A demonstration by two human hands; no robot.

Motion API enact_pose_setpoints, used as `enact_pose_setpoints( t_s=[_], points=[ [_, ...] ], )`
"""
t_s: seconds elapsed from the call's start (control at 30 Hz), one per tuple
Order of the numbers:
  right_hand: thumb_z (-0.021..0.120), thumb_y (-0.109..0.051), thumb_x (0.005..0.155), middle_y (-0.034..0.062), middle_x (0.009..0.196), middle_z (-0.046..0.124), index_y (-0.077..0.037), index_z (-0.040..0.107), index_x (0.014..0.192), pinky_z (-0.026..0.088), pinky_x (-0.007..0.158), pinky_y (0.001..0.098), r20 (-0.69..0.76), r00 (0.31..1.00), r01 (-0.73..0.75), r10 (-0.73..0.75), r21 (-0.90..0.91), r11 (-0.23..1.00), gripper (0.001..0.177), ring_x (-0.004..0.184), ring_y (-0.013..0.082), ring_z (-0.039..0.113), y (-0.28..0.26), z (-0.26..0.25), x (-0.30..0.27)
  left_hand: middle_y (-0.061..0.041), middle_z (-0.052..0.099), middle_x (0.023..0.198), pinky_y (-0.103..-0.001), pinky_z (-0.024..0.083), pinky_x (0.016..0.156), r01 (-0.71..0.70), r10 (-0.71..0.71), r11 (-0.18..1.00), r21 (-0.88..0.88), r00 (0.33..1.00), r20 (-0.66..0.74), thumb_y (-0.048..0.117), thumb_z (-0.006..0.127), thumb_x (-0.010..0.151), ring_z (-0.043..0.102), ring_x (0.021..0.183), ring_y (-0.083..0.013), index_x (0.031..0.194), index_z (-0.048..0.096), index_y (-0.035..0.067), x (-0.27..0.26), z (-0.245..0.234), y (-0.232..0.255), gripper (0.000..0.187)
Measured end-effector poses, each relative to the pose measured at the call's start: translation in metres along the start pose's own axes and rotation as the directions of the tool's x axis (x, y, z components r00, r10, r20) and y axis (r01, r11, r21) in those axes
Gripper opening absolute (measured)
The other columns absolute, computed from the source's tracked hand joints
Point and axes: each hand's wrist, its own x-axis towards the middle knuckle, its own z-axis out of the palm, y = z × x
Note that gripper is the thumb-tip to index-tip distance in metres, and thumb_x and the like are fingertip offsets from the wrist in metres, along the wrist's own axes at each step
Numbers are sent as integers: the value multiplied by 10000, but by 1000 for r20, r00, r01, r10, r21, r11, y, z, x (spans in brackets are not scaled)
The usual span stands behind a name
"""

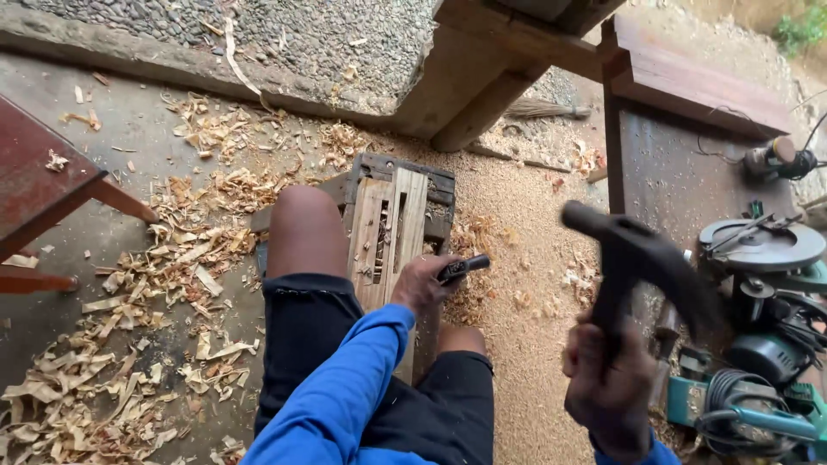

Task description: Using a hammer and a chisel to shape or carve a wooden block.

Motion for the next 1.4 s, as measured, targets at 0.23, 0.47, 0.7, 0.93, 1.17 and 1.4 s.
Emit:
enact_pose_setpoints(
  t_s=[0.23, 0.47, 0.7, 0.93, 1.17, 1.4],
  points=[
    [546, -288, 1019, 30, 763, 533, 23, 515, 1118, 418, 443, 199, -60, 980, 194, -188, 124, 973, 328, 515, 53, 529, -29, 9, -7, -107, 772, 949, -385, 602, 803, 42, -42, 998, 41, 999, 18, 264, 821, 865, 748, 852, -277, 1135, 747, 152, 6, -8, 14, 301],
    [530, -256, 1026, 3, 673, 638, -3, 598, 1169, 501, 486, 258, 226, 974, 12, 29, -176, 984, 299, 536, 83, 617, 21, 16, -19, -148, 742, 994, -394, 579, 829, 142, -129, 982, -121, 986, 108, 178, 773, 800, 729, 917, -320, 1276, 696, 165, 10, -9, 18, 482],
    [509, -285, 1016, 20, 658, 694, -51, 604, 1090, 534, 468, 286, 267, 937, -184, 224, -168, 969, 263, 511, 112, 665, 34, 23, -19, -159, 731, 947, -443, 545, 841, 74, -71, 997, -2, 969, 236, 252, 811, 802, 687, 911, -356, 1238, 720, 214, 19, -30, 37, 447],
    [606, -305, 961, 132, 588, 603, -47, 587, 1081, 432, 472, 390, 254, 934, -125, 252, -428, 895, 285, 468, 242, 597, 39, 14, -16, -147, 728, 984, -448, 554, 871, 50, -64, 997, 63, 965, 253, 264, 721, 844, 706, 914, -341, 1203, 695, 157, 17, -13, 53, 375],
    [590, -246, 985, 59, 603, 603, -27, 588, 1101, 449, 476, 309, 3, 919, -385, 395, -225, 895, 248, 523, 128, 569, 45, 11, -49, -164, 715, 856, -508, 552, 727, -57, -14, 973, 224, 953, 303, 211, 652, 903, 698, 805, -368, 1108, 643, 95, 48, -36, 123, 236],
    [542, -221, 1083, 33, 739, 564, 18, 545, 1032, 418, 506, 241, -43, 866, -459, 498, 323, 828, 245, 557, 76, 517, 109, 44, -104, -182, 734, 796, -436, 600, 625, -275, -64, 763, 585, 868, 492, 49, 628, 886, 746, 722, -329, 892, 689, 38, 125, -58, 87, 62]
  ],
)
